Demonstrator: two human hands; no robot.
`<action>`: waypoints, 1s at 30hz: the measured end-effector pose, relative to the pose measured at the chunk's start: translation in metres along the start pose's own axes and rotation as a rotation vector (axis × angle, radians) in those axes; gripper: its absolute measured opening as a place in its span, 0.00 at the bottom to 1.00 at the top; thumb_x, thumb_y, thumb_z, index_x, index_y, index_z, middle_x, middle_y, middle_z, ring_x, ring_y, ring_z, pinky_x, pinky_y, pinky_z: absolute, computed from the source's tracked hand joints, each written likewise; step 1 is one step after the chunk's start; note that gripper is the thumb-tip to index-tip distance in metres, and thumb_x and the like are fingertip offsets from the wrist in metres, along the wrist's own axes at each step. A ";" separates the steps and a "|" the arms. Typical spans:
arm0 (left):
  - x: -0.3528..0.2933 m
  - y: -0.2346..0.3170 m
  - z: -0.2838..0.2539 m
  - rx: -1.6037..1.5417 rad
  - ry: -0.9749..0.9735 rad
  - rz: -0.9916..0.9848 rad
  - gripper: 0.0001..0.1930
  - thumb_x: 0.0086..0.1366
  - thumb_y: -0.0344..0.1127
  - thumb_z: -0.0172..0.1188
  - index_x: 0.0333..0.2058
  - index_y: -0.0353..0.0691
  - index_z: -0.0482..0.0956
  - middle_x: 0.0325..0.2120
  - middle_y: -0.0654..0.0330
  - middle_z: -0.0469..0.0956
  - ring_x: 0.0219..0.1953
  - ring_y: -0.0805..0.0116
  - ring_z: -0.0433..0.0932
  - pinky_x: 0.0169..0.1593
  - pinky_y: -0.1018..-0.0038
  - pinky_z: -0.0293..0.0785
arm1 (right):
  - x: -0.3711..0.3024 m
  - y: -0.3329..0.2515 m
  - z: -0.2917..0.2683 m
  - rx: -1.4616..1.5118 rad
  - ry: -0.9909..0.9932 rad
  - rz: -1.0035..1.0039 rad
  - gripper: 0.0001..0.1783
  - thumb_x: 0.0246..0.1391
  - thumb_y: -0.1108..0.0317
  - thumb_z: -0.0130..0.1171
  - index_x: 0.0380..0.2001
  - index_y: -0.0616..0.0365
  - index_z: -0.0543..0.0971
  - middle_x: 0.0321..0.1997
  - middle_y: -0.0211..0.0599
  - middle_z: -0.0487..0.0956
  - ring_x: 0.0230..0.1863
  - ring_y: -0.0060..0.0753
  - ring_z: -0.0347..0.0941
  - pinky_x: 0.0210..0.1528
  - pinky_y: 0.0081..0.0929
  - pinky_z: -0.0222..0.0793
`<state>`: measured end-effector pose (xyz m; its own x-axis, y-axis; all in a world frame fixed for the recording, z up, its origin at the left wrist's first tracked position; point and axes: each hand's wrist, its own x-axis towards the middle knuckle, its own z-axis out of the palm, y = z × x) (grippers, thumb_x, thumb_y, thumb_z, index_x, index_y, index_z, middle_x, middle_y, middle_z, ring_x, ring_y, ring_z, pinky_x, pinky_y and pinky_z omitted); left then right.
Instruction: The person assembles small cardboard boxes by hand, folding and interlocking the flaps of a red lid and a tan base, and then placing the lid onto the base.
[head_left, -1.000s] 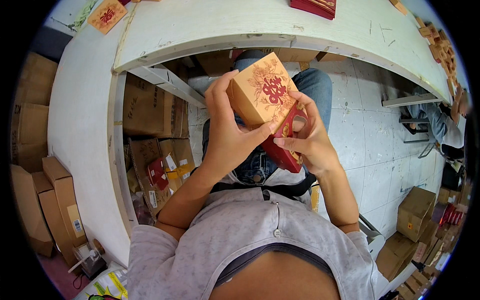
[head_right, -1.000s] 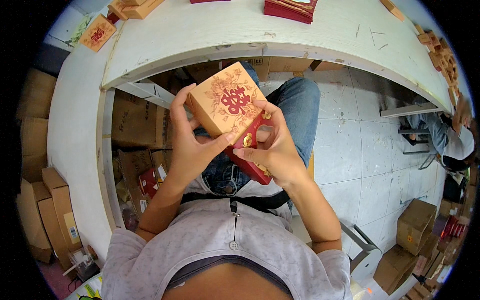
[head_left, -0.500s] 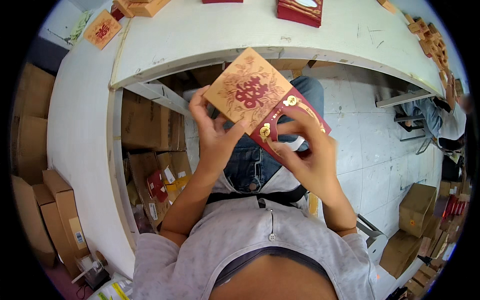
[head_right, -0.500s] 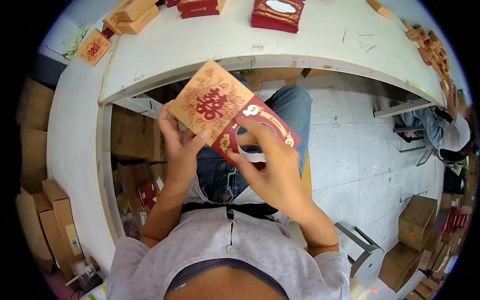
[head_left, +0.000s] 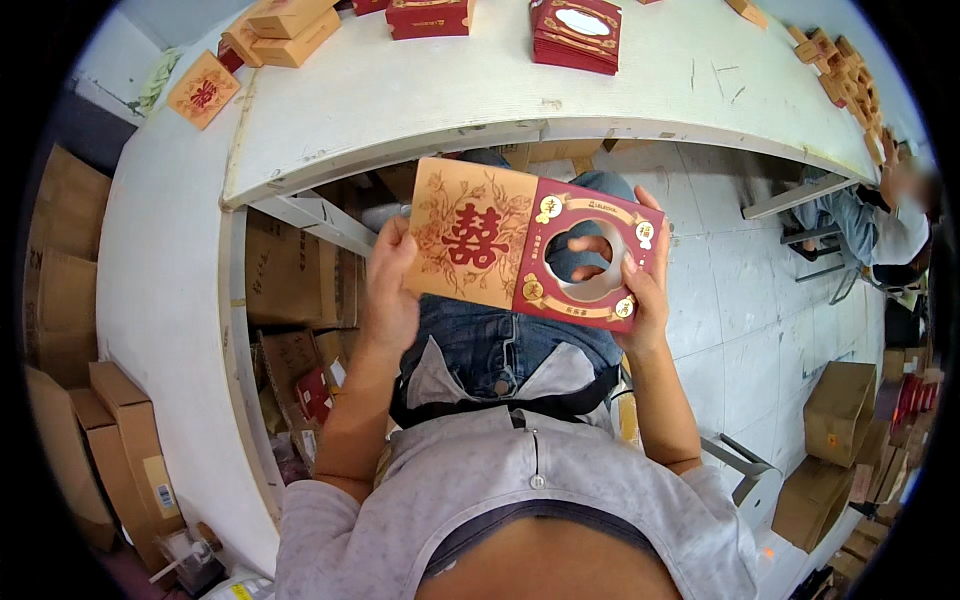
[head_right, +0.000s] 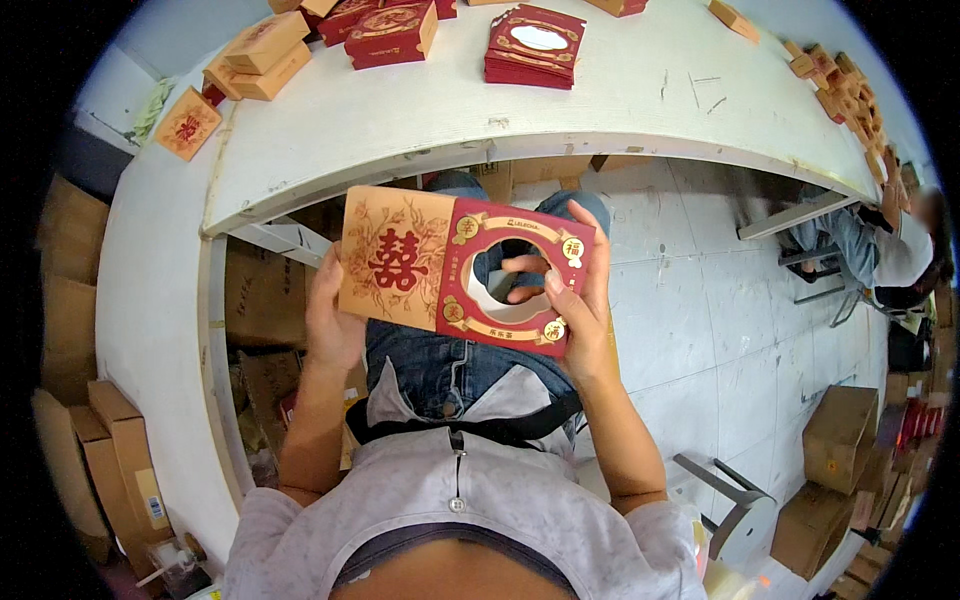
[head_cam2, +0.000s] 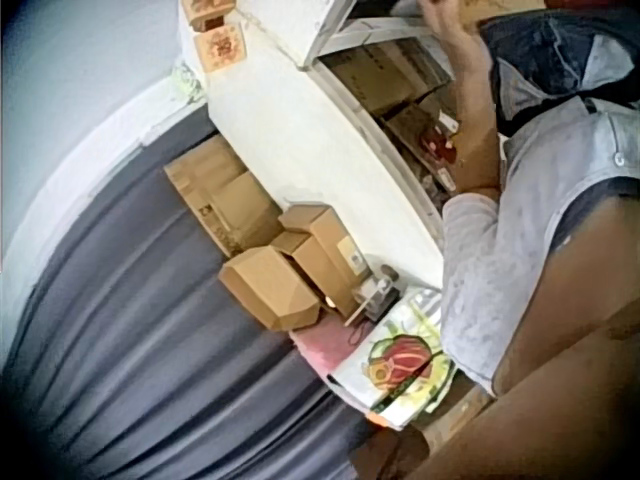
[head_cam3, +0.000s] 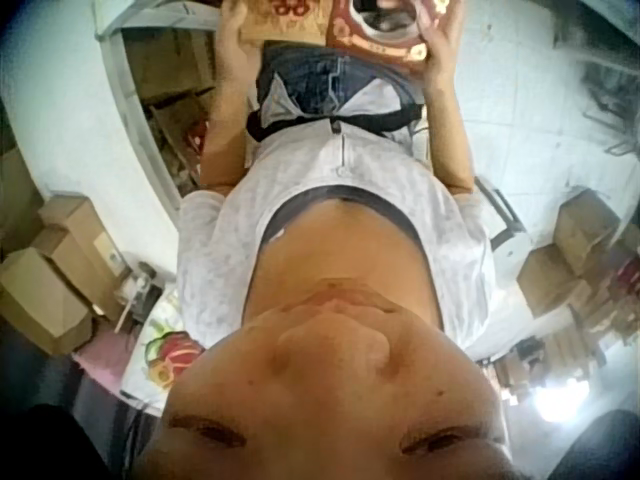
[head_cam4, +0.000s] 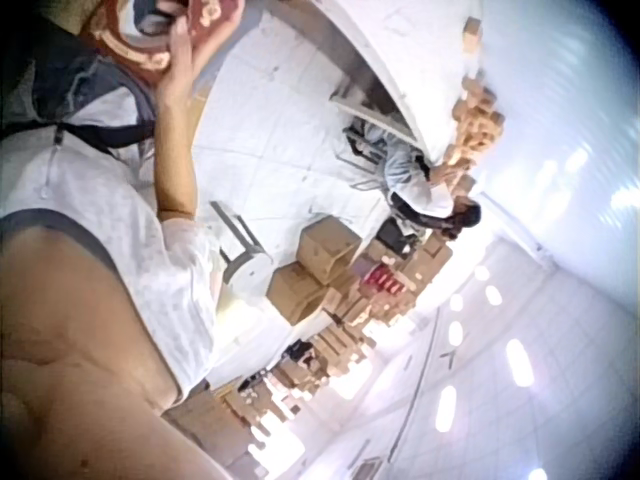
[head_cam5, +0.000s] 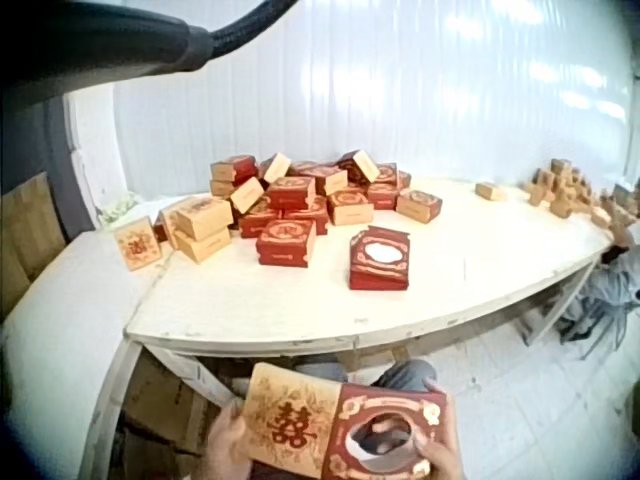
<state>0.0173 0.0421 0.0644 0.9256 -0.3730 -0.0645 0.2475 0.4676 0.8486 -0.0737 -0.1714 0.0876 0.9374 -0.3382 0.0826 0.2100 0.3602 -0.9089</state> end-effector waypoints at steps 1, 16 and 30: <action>0.005 0.007 -0.004 0.114 -0.002 -0.078 0.15 0.58 0.38 0.52 0.40 0.38 0.60 0.41 0.61 0.66 0.39 0.75 0.69 0.43 0.78 0.67 | 0.002 0.002 -0.004 -0.010 -0.035 0.011 0.41 0.47 0.65 0.54 0.61 0.54 0.45 0.50 0.46 0.68 0.46 0.34 0.71 0.41 0.27 0.72; 0.007 -0.013 0.020 0.169 -0.293 -0.030 0.27 0.65 0.44 0.41 0.60 0.45 0.46 0.53 0.60 0.56 0.55 0.71 0.59 0.58 0.73 0.55 | -0.006 0.026 0.007 -0.042 -0.056 -0.009 0.41 0.47 0.60 0.52 0.61 0.56 0.45 0.56 0.44 0.58 0.56 0.33 0.58 0.56 0.31 0.56; -0.001 -0.036 0.046 0.112 -0.275 0.101 0.28 0.68 0.51 0.30 0.62 0.47 0.42 0.59 0.57 0.53 0.58 0.70 0.58 0.60 0.72 0.56 | -0.011 0.041 0.007 -0.384 -0.027 -0.411 0.43 0.52 0.50 0.46 0.62 0.61 0.42 0.66 0.47 0.42 0.64 0.41 0.46 0.62 0.38 0.44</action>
<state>-0.0057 -0.0111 0.0581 0.8277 -0.5394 0.1547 0.1111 0.4277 0.8970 -0.0736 -0.1468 0.0518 0.8077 -0.3602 0.4667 0.4477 -0.1403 -0.8831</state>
